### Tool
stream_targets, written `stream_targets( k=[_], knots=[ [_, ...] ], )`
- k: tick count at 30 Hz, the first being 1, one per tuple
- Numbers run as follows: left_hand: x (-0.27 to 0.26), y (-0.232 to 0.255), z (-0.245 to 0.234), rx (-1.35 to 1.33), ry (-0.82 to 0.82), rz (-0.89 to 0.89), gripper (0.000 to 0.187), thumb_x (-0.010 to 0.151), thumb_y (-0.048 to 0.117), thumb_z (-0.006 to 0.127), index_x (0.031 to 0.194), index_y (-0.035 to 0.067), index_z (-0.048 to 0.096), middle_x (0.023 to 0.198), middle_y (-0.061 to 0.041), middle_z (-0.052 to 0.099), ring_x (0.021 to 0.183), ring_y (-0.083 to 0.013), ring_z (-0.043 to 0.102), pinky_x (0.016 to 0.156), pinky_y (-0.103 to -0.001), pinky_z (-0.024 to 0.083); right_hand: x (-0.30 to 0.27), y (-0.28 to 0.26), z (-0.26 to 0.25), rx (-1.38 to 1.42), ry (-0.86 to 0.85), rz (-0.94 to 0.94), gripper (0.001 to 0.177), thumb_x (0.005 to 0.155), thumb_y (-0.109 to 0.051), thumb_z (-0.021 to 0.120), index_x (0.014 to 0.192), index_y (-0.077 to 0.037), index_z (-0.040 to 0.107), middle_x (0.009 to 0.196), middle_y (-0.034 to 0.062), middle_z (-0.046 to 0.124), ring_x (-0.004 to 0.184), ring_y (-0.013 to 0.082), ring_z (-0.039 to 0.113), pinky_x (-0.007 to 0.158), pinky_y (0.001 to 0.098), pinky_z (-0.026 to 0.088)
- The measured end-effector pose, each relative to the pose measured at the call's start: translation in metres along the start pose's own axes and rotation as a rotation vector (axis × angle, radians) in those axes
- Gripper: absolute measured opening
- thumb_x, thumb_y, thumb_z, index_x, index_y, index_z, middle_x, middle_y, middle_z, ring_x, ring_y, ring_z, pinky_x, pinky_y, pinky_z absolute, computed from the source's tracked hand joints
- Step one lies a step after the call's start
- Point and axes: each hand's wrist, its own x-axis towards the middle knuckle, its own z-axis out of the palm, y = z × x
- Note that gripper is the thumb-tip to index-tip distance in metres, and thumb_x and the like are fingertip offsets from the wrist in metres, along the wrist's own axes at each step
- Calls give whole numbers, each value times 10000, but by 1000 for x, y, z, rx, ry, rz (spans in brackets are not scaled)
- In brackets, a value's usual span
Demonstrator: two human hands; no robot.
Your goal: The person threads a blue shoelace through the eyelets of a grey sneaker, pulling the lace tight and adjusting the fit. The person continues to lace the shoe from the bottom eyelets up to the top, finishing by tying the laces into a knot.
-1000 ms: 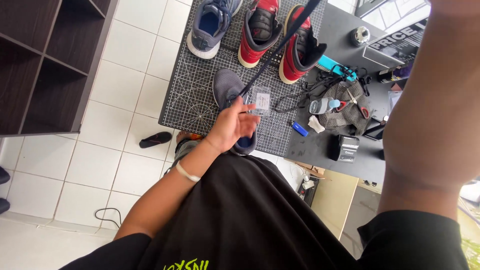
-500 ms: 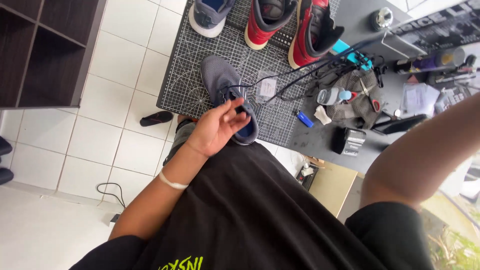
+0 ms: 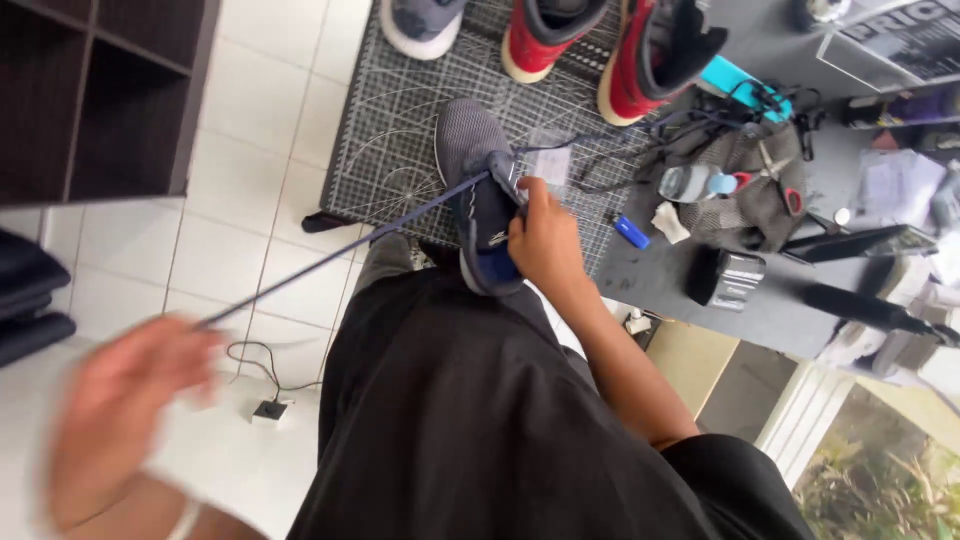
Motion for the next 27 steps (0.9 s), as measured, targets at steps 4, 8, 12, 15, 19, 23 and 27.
stream_targets(
  k=[4,8,12,15,19,23,27],
  knots=[
    [2,-115,-98,-273,24,430,53,884,169,471,913,171,515,1059,97,480,712,-143,486,1038,-503,429,-17,-3,13,141,-19,203,322,756,19,404,1036,-112,318,954,137,432,666,401,518,574,477,416],
    [39,-97,-121,-59,143,159,308,1054,336,426,1202,66,402,1133,-58,452,941,-235,418,877,-498,436,-17,-47,-5,20,-23,212,302,766,54,434,985,-151,398,1298,155,257,743,498,571,720,538,494],
    [111,-62,-101,105,214,-30,535,1183,458,385,1417,-19,320,1188,-177,437,1112,-309,369,756,-494,441,-5,-25,13,-18,108,53,172,854,-81,516,1019,-117,549,1342,237,200,1155,537,327,946,555,302],
    [165,-22,-3,-626,124,326,211,909,426,495,1036,264,543,1234,13,562,985,-106,581,831,-226,547,16,-16,8,67,23,141,185,832,-103,576,1006,-137,631,1379,246,166,1215,575,148,992,621,172],
    [179,29,129,-340,-35,364,111,843,160,625,874,54,614,925,-105,619,776,-175,631,660,-258,550,39,-3,11,192,-98,379,140,777,-214,656,906,-248,698,1414,150,207,1259,536,103,1026,564,202],
    [185,47,188,-255,-162,451,159,813,185,684,852,33,659,769,-99,657,705,-149,661,576,-207,562,37,-4,16,258,-76,418,120,703,-252,698,820,-276,710,1427,107,216,1277,505,111,1017,580,222],
    [188,52,189,-214,-123,525,204,809,162,675,883,-25,641,749,-145,645,666,-165,645,577,-242,546,31,-10,25,320,-56,394,144,728,-214,685,863,-251,720,1429,124,199,1267,528,62,997,616,211]
  ],
)
